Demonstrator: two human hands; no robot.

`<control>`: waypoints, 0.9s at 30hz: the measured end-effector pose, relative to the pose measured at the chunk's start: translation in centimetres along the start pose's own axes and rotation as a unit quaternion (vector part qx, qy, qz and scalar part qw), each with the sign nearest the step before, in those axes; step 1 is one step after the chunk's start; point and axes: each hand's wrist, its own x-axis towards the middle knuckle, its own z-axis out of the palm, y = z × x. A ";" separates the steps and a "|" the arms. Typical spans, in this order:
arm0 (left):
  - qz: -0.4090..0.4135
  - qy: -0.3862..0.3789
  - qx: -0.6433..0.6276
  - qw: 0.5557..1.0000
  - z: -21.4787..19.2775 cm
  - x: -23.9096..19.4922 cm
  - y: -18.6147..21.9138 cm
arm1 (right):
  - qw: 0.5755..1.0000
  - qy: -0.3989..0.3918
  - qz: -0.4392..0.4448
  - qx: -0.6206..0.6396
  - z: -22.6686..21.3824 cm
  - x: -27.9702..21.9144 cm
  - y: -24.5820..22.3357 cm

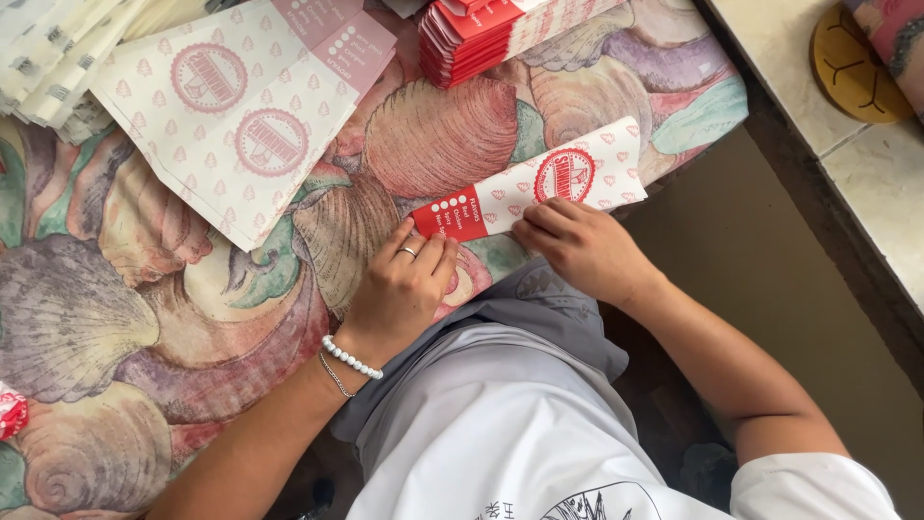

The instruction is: Manually folding paper food wrappers along pre-marked lines and stacking them on a table.

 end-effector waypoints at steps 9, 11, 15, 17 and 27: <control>0.012 -0.036 0.028 0.999 -2.9 1.4 0.7 | 0.999 0.003 -0.018 -0.038 1.2 -2.0 0.8; 0.015 -0.038 0.025 0.999 -2.4 1.0 0.5 | 0.999 0.007 -0.020 -0.049 1.2 -2.0 0.8; 0.007 -0.033 -0.005 0.999 -1.7 0.5 -0.1 | 0.999 0.015 -0.019 -0.040 0.3 -1.3 0.5; 0.003 -0.034 -0.007 0.999 -1.7 0.6 -0.1 | 0.998 0.009 -0.027 -0.058 0.4 -1.3 0.5; 0.001 -0.043 -0.048 0.998 0.7 0.5 -2.1 | 0.999 0.007 -0.007 -0.033 0.4 -1.7 0.6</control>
